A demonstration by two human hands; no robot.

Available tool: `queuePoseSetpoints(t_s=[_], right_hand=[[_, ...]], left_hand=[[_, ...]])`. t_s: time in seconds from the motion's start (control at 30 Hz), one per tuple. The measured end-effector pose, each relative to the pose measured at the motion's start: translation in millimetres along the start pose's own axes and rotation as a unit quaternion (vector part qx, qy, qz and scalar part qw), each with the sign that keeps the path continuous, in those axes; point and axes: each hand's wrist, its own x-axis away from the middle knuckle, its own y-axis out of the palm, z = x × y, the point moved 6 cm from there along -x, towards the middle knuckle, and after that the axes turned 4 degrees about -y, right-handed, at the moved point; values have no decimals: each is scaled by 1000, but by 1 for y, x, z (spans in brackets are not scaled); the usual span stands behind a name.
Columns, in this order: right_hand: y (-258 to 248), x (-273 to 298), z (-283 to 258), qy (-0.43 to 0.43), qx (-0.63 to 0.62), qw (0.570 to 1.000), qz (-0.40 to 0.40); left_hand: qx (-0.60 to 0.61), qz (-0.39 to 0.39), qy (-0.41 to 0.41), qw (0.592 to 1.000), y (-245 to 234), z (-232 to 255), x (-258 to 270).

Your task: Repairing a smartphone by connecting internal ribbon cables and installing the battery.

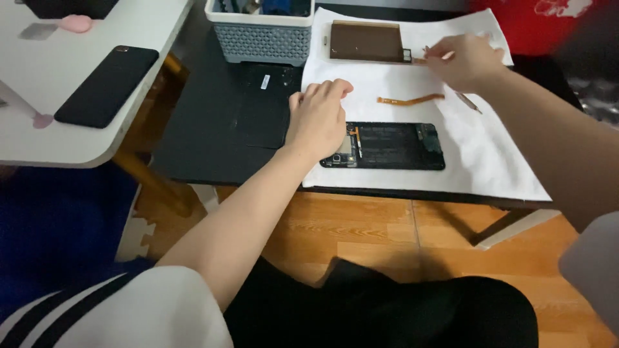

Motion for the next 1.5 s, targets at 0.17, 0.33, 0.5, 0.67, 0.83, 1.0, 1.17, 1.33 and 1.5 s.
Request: queuePoseSetpoints(t_s=[0.17, 0.33, 0.5, 0.67, 0.83, 1.0, 1.17, 1.33, 1.5], right_hand=[[13, -20, 13, 14, 20, 999, -48], [23, -35, 21, 29, 48, 997, -47], [40, -60, 44, 30, 92, 994, -54], [30, -54, 38, 31, 86, 995, -38], [29, -52, 38, -75, 111, 991, 0], [-20, -12, -25, -253, -32, 965, 66], [-15, 72, -113, -171, -63, 954, -237], [9, 102, -137, -142, -70, 930, -332], [18, 99, -145, -113, -43, 945, -305]], left_hand=[[3, -32, -20, 999, -3, 3, 0], [6, -17, -3, 1000, -1, 0, 0], [2, -31, -7, 999, 0, 1, -1], [2, -23, -7, 1000, 2, -1, -1], [-1, -29, -9, 1000, 1, 0, -2], [29, -20, -9, 999, -6, 3, -1], [76, 51, 24, 996, -14, 5, 1], [101, 133, 68, 984, -28, 7, 7], [73, 98, 37, 992, -24, 9, 7]])
